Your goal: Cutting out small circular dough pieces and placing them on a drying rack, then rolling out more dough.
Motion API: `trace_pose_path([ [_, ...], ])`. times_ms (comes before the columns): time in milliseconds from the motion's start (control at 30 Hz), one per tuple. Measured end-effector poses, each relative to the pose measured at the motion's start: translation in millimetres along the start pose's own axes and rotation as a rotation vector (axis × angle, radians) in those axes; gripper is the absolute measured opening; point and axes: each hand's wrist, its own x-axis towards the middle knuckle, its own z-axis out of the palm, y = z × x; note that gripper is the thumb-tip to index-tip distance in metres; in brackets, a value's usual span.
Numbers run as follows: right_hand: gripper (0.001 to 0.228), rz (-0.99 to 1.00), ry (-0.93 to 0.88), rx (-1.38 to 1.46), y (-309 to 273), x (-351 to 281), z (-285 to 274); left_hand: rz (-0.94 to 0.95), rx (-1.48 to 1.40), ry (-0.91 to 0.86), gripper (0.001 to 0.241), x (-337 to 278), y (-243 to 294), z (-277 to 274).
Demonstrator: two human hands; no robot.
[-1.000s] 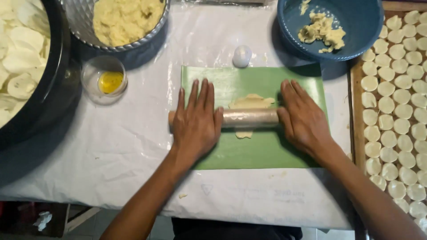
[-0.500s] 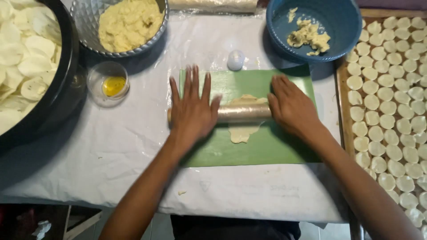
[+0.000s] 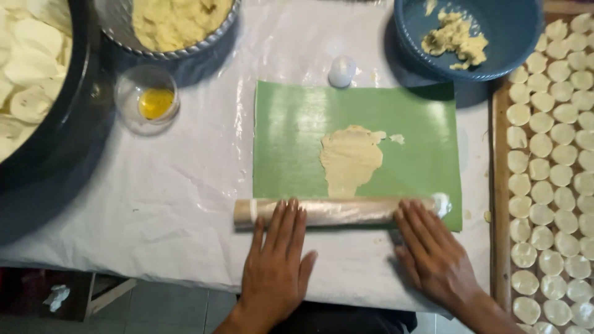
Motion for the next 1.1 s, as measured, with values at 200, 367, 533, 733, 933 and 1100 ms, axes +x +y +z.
trace_pose_path([
  [200,0.063,0.018,0.015,-0.015,12.4,30.0,0.8,0.014,0.088,-0.006,0.075,28.2,-14.6,6.9],
  [367,0.041,0.095,0.045,0.117,52.0,120.4,-25.3,0.067,0.079,0.023,0.084,96.1,-47.2,5.3],
  [533,0.045,0.363,-0.028,-0.238,119.8,137.3,18.3,0.246,0.169,-0.009,0.065,89.8,-66.7,18.0],
  [733,0.05,0.45,-0.264,-0.048,76.4,96.6,-24.2,0.231,0.034,-0.022,0.053,79.1,-51.2,-25.5],
  [933,0.045,0.405,0.074,-0.255,46.3,67.9,-83.7,0.187,0.009,0.021,0.058,88.5,-47.3,-15.4],
  [1100,0.063,0.113,-0.045,0.018,6.7,76.6,-17.4,0.132,0.092,0.04,0.064,88.6,-39.5,9.2],
])
